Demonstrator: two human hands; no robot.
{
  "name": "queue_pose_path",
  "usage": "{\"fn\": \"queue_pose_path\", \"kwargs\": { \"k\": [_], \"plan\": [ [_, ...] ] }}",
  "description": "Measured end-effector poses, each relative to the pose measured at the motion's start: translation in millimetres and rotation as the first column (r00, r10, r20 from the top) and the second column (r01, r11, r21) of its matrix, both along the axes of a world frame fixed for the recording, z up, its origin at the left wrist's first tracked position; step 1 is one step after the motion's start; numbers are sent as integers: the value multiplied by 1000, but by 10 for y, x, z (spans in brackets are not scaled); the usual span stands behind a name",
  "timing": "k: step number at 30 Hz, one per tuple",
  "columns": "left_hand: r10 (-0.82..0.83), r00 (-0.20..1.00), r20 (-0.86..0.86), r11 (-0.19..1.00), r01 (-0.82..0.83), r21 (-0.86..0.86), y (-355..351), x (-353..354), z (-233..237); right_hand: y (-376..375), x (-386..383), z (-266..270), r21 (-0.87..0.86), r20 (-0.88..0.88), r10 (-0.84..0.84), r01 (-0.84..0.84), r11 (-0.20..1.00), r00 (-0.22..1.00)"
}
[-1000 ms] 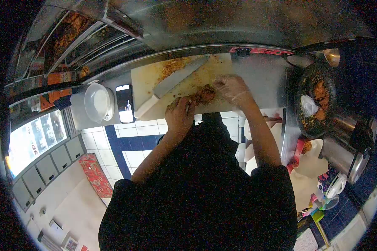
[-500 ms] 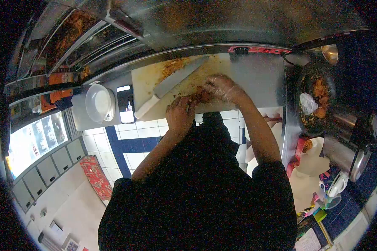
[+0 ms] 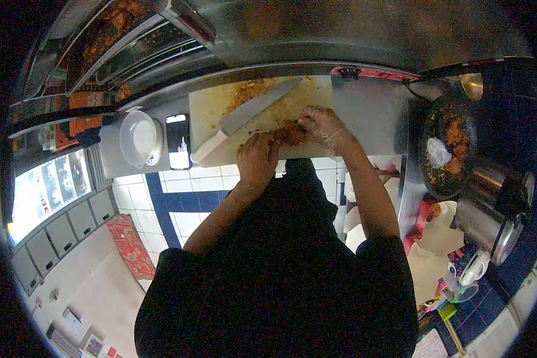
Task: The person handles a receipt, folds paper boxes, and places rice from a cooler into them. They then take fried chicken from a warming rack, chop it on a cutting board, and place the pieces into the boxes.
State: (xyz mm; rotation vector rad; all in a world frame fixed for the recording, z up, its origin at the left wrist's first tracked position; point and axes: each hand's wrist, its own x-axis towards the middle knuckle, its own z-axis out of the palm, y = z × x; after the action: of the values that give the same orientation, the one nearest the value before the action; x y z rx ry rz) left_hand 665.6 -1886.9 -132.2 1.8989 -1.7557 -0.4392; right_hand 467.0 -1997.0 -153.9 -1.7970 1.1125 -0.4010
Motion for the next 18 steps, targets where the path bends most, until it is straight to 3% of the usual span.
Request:
{"fn": "queue_pose_path", "kwargs": {
  "k": [4,7,9,10,12,13,15,18],
  "plan": [
    [1,1000,4,997,-2,73,-3,15,30,-6,-25,156,136,-52,18,-10,991,998],
    [5,1000,7,998,-5,69,-8,-6,26,-5,-43,121,121,-102,-99,111,986,990],
    [6,1000,26,998,-7,63,-18,-5,41,-28,-98,-67,-101,-139,-331,319,942,933],
    [17,1000,23,998,-19,57,-15,-3,50,-77,-64,-25,-102,-137,-335,323,941,932],
    [20,1000,22,998,-21,51,-12,-7,55,-191,24,110,-77,-334,-454,456,887,826],
    [22,999,39,999,-24,40,-9,-9,47,-234,-2,-1,-76,-332,-461,463,883,823],
    [13,998,59,999,-15,29,-7,-4,38,-279,-74,-282,-348,-23,-253,229,909,967],
    [-3,998,55,997,-1,82,-17,18,36,-210,-17,-131,-440,-135,-269,186,879,953]
  ]
}}
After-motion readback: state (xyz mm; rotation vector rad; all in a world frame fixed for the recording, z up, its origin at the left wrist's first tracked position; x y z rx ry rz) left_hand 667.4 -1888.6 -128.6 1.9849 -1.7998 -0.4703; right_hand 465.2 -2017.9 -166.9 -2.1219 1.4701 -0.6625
